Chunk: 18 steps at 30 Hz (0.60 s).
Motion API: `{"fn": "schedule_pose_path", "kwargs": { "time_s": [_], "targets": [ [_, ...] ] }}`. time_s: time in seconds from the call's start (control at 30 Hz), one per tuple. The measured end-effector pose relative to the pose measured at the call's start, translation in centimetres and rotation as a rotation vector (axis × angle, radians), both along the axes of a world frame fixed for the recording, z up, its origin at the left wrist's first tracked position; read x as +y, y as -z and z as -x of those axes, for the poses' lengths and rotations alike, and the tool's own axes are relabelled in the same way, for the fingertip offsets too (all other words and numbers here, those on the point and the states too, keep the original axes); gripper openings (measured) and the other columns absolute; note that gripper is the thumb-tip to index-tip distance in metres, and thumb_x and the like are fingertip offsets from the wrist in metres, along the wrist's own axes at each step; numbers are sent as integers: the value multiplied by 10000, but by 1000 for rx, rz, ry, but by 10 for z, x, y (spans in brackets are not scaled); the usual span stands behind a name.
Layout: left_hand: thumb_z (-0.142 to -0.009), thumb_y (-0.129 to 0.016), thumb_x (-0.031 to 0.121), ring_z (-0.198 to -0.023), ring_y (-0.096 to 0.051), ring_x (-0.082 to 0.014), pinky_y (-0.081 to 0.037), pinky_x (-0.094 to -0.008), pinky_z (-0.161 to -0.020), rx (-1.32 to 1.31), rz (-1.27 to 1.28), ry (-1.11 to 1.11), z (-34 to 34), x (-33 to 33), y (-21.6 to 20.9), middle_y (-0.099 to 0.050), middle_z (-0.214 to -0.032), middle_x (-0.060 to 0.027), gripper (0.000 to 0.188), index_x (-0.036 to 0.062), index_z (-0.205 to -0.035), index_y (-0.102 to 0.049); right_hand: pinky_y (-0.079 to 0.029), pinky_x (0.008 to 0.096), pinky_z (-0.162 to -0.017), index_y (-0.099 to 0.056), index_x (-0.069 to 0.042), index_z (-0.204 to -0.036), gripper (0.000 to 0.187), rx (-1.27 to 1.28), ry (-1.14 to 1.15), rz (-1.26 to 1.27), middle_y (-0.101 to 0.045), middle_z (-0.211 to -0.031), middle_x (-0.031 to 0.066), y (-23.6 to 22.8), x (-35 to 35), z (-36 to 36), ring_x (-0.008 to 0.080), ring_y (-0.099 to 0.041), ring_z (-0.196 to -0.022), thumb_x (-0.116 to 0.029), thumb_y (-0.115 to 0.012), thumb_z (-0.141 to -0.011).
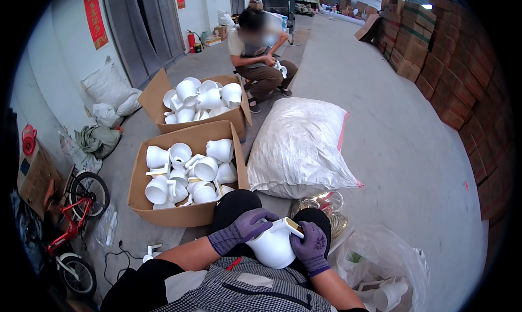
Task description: The person sits on the floor and assembles white ceramic pitchers by inserting a gold-colored rectangular piece into the spout area. They handle the pitchers one at a time, inspecting the fit and rotating the items before placing them into a cardboard box.
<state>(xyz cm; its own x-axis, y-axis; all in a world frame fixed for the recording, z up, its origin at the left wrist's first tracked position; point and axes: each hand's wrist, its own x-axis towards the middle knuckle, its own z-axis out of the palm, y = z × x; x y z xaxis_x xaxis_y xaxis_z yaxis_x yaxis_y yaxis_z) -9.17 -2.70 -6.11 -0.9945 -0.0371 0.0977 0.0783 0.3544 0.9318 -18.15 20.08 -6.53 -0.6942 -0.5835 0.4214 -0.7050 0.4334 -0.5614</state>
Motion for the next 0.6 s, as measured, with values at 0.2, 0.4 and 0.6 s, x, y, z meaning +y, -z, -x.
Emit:
{"fn": "schedule_pose_path", "kwargs": {
  "time_s": [0.2, 0.4, 0.6],
  "targets": [
    [-915, -639, 237, -1009, -652, -253, -505, -368, -924, 3, 4, 0, 1, 0, 1, -676, -1074, -137, 349, 29, -1194, -666, -510, 435, -709, -657, -49, -1004, 324, -2, 9, 0, -646, -866, 118, 2, 1, 1, 321, -647, -797, -222, -736, -742],
    [-910, -658, 227, -1043, -653, -267, -503, -373, -939, 5, 14, -8, -1, 0, 0, -673, -1088, -148, 336, 28, -1179, -677, -511, 435, -715, -656, -49, -1002, 329, -18, 13, -18, -647, -873, 117, 2, 1, 0, 319, -647, -806, -229, -737, -739],
    [-909, -661, 227, -1043, -652, -276, -502, -379, -939, -9, 6, -7, -1, 0, -4, -670, -1092, -148, 330, 29, -1172, -678, -511, 437, -713, -660, -48, -1002, 329, -11, 15, -8, -646, -872, 120, 0, 1, 0, 323, -647, -807, -230, -735, -739]
  ]
}}
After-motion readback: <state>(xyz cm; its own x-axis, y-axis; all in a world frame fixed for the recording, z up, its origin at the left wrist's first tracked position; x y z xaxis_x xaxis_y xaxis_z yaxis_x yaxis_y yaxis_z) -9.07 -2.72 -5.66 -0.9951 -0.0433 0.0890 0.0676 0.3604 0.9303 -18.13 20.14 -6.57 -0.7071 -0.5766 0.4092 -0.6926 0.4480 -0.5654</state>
